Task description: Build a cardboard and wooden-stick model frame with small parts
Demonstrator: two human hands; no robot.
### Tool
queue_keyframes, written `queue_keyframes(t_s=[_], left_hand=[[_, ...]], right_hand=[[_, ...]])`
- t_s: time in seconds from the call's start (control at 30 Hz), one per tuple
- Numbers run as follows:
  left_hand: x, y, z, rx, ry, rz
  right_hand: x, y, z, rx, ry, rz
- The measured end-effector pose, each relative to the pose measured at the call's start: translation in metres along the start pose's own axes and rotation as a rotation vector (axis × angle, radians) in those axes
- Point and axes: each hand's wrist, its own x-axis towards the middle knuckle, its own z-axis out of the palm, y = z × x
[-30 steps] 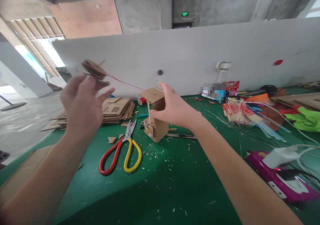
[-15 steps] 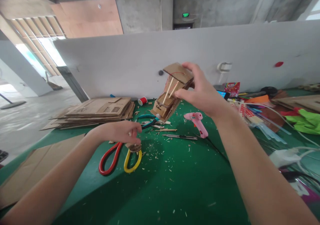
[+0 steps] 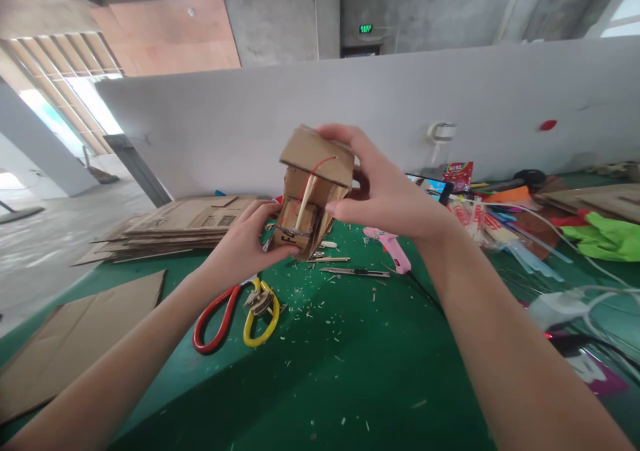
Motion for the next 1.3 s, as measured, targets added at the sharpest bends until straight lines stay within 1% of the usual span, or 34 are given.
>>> queue_keyframes(t_s=[0.07,0.13,0.27,0.33,0.43,0.63,0.73,0.83,0.9,1.0,1.13,1.23,1.3], left_hand=[[0.000,0.001,0.002,-0.053,-0.005,-0.032],[0.001,-0.001,0.005,-0.153,0.001,-0.035],[0.002,0.000,0.008,-0.372,0.054,-0.019],[0.002,0.002,0.007,-0.402,0.069,-0.021],[0.003,0.004,0.004,-0.405,0.079,-0.025],[0.002,0.006,0.004,-0.428,0.066,-0.016],[0.001,0.007,0.004,-0.412,0.026,-0.034],[0.001,0.005,0.001,-0.326,-0.038,-0.044],[0.001,0.003,-0.002,-0.300,-0.102,-0.061],[0.002,-0.001,-0.003,-0.333,-0.199,-0.097],[0.002,-0.007,-0.001,-0.340,-0.236,-0.112],[0.001,-0.011,0.001,-0.283,-0.316,-0.099],[0.000,-0.012,0.003,-0.258,-0.347,-0.088]], right_hand=[[0.001,-0.001,0.003,-0.016,-0.036,-0.002],[0.001,-0.002,0.005,-0.061,-0.041,0.011],[0.002,-0.001,0.011,-0.205,-0.055,0.076],[0.003,0.002,0.016,-0.238,-0.089,0.077],[0.004,0.006,0.022,-0.216,-0.114,0.054],[0.005,0.012,0.019,-0.138,-0.143,0.049],[0.005,0.016,0.018,-0.146,-0.147,0.079],[0.007,0.022,0.018,-0.169,-0.101,0.085],[0.009,0.025,0.018,-0.194,-0.058,0.097],[0.010,0.029,0.019,-0.217,-0.027,0.130],[0.009,0.030,0.021,-0.202,-0.011,0.137],[0.010,0.029,0.019,-0.181,0.058,0.132],[0.010,0.028,0.016,-0.166,0.100,0.122]])
